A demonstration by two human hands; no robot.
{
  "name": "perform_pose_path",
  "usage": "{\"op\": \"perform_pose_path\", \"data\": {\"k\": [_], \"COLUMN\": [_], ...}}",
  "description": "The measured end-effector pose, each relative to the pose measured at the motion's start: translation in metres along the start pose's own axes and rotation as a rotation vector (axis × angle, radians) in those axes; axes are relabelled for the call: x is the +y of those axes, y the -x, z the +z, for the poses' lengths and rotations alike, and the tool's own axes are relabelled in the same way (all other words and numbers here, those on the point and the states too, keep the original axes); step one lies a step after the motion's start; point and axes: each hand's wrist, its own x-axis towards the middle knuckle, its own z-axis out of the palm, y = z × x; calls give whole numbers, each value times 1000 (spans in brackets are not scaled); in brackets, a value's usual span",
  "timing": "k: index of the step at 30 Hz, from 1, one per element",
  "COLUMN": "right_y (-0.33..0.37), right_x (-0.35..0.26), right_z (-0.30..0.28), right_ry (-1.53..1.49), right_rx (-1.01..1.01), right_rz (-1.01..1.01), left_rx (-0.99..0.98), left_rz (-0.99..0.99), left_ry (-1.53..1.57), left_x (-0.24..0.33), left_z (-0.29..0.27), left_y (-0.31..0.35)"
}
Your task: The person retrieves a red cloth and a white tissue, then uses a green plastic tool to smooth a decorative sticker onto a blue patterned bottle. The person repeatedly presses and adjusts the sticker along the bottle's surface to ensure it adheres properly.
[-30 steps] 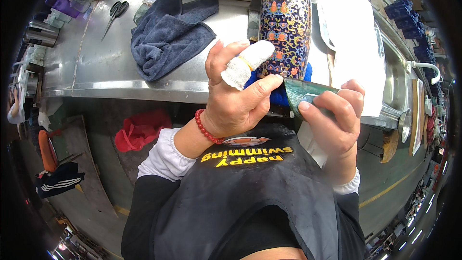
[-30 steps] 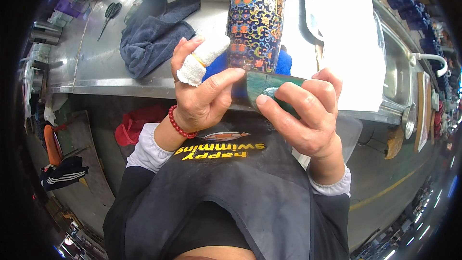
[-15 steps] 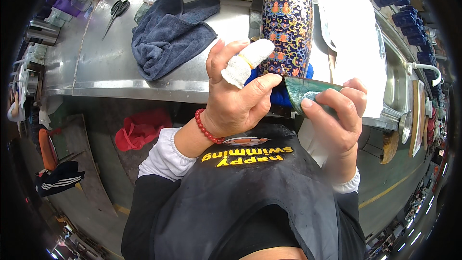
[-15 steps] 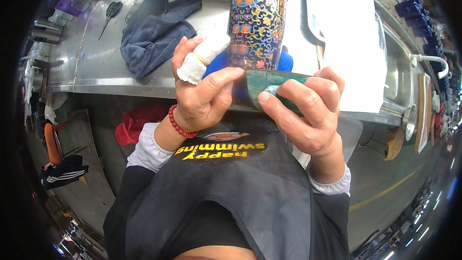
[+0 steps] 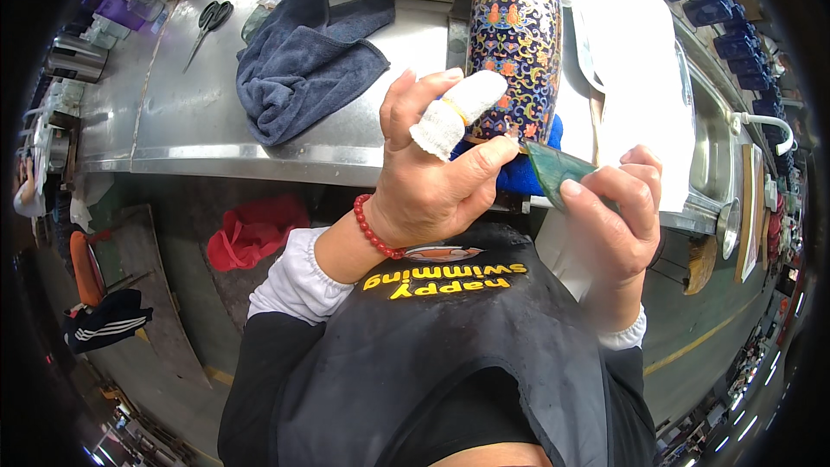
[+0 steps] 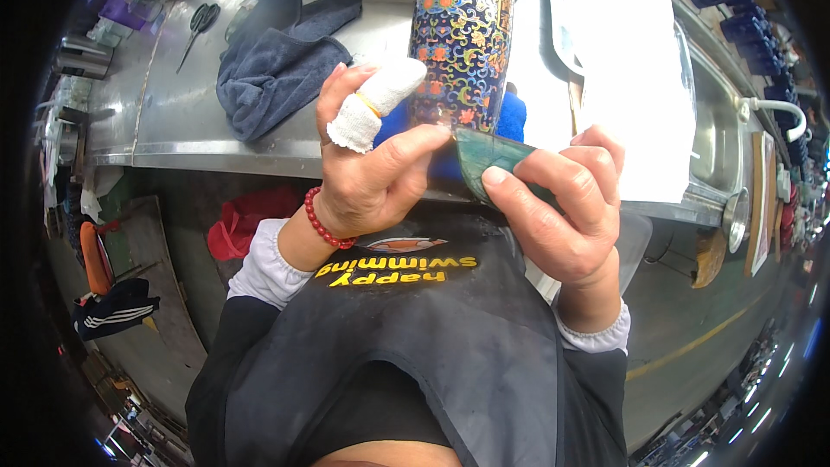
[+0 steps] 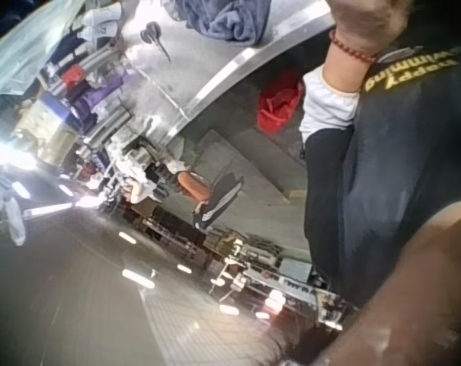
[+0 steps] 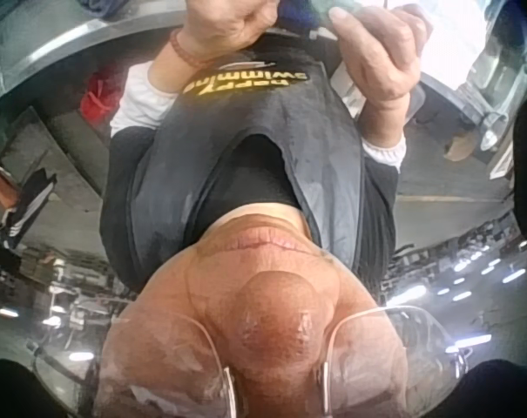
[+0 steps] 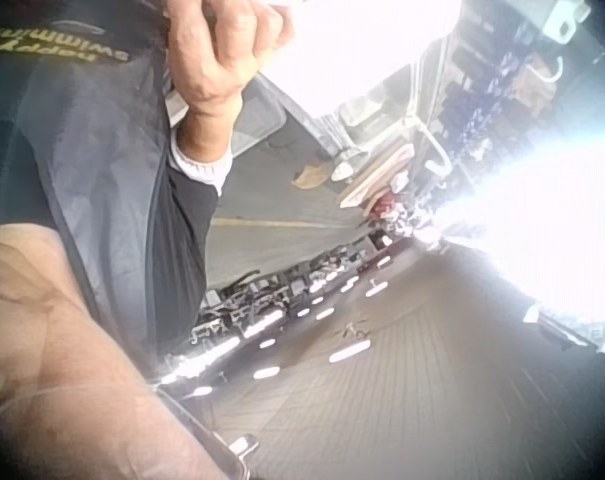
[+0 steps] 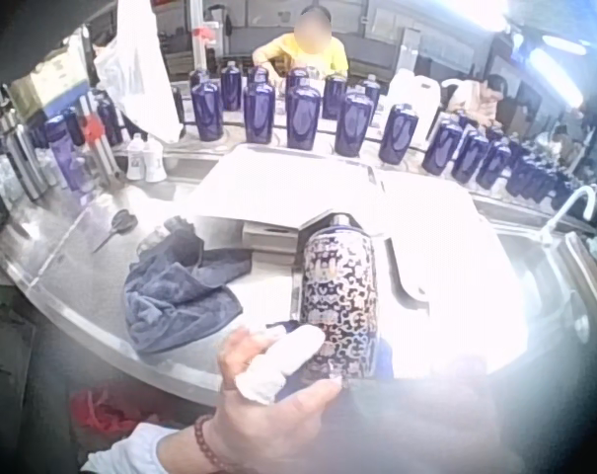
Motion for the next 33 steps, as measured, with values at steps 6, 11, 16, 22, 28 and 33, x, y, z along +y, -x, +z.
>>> {"op": "perform_pose_path", "data": {"k": [6, 11, 16, 22, 28, 33], "right_y": [3, 2, -7, -14, -10, -5], "right_x": [7, 4, -3, -7, -6, -6], "right_z": [0, 1, -3, -1, 5, 7], "right_ry": [-74, -111, -231, -374, -377, -352], "right_rx": [22, 20, 43, -44, -32, -11], "right_rz": [31, 71, 236, 382, 479, 416], "left_rx": [-7, 26, -72, -92, -83, -77], "left_rz": [-13, -135, -224, -325, -385, -240], "left_ry": [25, -14, 74, 238, 350, 142], "left_x": [5, 9, 9, 8, 7, 1], "left_z": [1, 10, 12, 14, 12, 4], "left_y": [-6, -12, -13, -16, -17, -22]}}
